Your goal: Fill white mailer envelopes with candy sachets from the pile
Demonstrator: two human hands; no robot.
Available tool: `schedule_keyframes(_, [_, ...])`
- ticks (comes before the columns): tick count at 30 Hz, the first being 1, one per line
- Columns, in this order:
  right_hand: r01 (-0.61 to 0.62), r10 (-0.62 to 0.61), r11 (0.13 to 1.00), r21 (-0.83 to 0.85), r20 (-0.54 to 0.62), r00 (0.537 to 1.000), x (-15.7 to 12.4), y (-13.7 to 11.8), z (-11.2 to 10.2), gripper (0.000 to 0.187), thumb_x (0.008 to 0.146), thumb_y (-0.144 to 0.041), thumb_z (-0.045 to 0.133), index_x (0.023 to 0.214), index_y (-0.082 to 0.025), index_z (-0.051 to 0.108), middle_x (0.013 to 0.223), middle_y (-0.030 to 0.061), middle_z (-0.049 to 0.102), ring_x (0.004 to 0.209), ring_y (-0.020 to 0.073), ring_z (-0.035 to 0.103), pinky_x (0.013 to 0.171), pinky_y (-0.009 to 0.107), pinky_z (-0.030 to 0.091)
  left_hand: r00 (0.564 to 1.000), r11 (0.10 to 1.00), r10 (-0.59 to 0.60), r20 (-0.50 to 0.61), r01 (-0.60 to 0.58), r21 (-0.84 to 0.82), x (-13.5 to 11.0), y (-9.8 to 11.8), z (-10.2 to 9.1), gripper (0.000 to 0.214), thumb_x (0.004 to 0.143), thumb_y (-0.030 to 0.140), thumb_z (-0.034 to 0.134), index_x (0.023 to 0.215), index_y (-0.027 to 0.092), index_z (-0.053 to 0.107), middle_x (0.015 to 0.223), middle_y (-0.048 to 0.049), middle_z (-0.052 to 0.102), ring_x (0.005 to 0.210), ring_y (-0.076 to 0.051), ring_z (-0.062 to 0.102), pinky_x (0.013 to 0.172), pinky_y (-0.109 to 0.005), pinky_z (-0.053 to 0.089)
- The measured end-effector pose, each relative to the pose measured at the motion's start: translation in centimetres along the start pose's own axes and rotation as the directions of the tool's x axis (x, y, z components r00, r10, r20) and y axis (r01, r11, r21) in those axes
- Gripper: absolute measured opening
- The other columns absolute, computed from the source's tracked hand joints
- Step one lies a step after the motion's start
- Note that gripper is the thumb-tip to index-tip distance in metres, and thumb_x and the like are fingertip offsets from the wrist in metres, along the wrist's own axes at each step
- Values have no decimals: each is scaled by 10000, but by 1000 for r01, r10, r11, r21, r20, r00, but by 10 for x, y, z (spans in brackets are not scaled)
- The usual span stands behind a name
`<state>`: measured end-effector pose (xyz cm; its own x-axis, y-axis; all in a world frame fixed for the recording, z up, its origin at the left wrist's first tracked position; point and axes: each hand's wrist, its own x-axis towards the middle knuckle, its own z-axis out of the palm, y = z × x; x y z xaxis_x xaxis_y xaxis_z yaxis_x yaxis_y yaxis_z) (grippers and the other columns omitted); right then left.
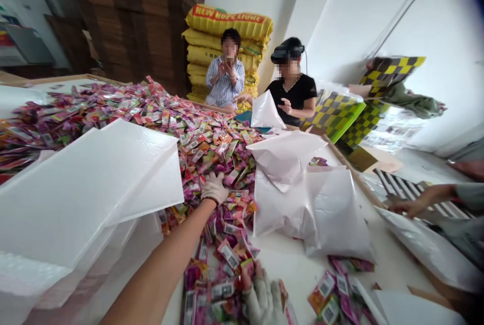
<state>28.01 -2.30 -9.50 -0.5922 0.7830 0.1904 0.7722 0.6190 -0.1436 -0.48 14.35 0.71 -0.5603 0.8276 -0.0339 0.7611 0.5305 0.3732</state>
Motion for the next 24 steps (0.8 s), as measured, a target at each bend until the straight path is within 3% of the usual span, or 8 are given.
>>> schedule_keyframes(4, [-18, 22, 992, 121, -31, 999, 39, 2, -20, 1167, 651, -295, 699, 1567, -171, -12, 1554, 241, 267, 1421, 479, 214, 1066, 659, 260, 964, 985, 158, 215, -139, -102, -78, -3, 18, 518, 845, 436, 501, 1342, 300, 552, 1323, -64, 599, 1195, -268, 552, 1038, -410, 410])
schedule_keyframes(6, [23, -10, 969, 246, -54, 999, 65, 9, -33, 959, 656, -212, 637, 1528, -179, 241, 1458, 200, 417, 1366, 411, 346, 1058, 566, 331, 908, 940, 311, 281, -250, -232, -113, -8, 6, 464, 889, 406, 442, 1320, 304, 580, 1251, -40, 652, 1143, -234, 593, 1019, -369, 444])
schedule_keyframes(8, [49, -36, 919, 391, -43, 998, 83, 18, -48, 679, 650, -153, 578, 1323, -191, 504, 1220, 132, 582, 1145, 307, 538, 946, 429, 446, 872, 876, 444, 208, -372, -308, -144, -21, -17, 463, 915, 387, 411, 1335, 279, 573, 1287, -45, 634, 1186, -220, 570, 1057, -353, 429])
schedule_keyframes(10, [16, -18, 880, 474, 0, 1000, 90, 26, -65, 395, 622, -132, 551, 1009, -194, 601, 956, 62, 615, 885, 224, 577, 792, 331, 480, 856, 835, 513, 63, -480, -269, -177, -44, -40, 502, 929, 410, 409, 1392, 250, 522, 1414, -65, 533, 1323, -229, 459, 1145, -376, 345])
schedule_keyframes(13, [-51, 32, 868, 494, 47, 998, 99, 35, -89, 195, 588, -124, 541, 765, -205, 529, 814, 17, 556, 736, 172, 532, 695, 283, 466, 878, 876, 478, 30, -474, -93, -229, -85, -54, 742, 848, 577, 526, 1497, 249, 375, 1560, -84, 339, 1451, -293, 266, 1196, -463, 245])
schedule_keyframes(16, [28, -19, 868, 496, -24, 1000, 128, 34, -99, 294, 634, -156, 582, 926, -189, 586, 990, 54, 564, 873, 194, 569, 789, 309, 487, 957, 961, 241, 164, -259, 98, -270, -109, -33, 1124, 597, 685, 712, 1530, 214, 298, 1578, -154, 277, 1456, -410, 203, 1171, -581, 211])
schedule_keyframes(20, [184, -175, 900, 394, -59, 983, 199, 11, -86, 870, 660, -339, 727, 1441, -175, 381, 1450, 161, 360, 1346, 301, 371, 1075, 407, 360, 939, 955, 203, 277, -252, 154, -274, -91, 8, 1065, 637, 672, 675, 1527, 225, 297, 1573, -173, 278, 1456, -446, 160, 1159, -643, 101])
schedule_keyframes(24, [111, -182, 953, 280, 243, 953, 237, -10, -64, 929, 722, -563, 693, 1495, -191, 336, 1408, 186, 448, 1306, 365, 431, 1049, 492, 358, 941, 959, 250, 230, -273, 73, -238, -62, 26, 945, 775, 629, 542, 1541, 164, 241, 1582, -206, 222, 1461, -450, 124, 1167, -634, 13])
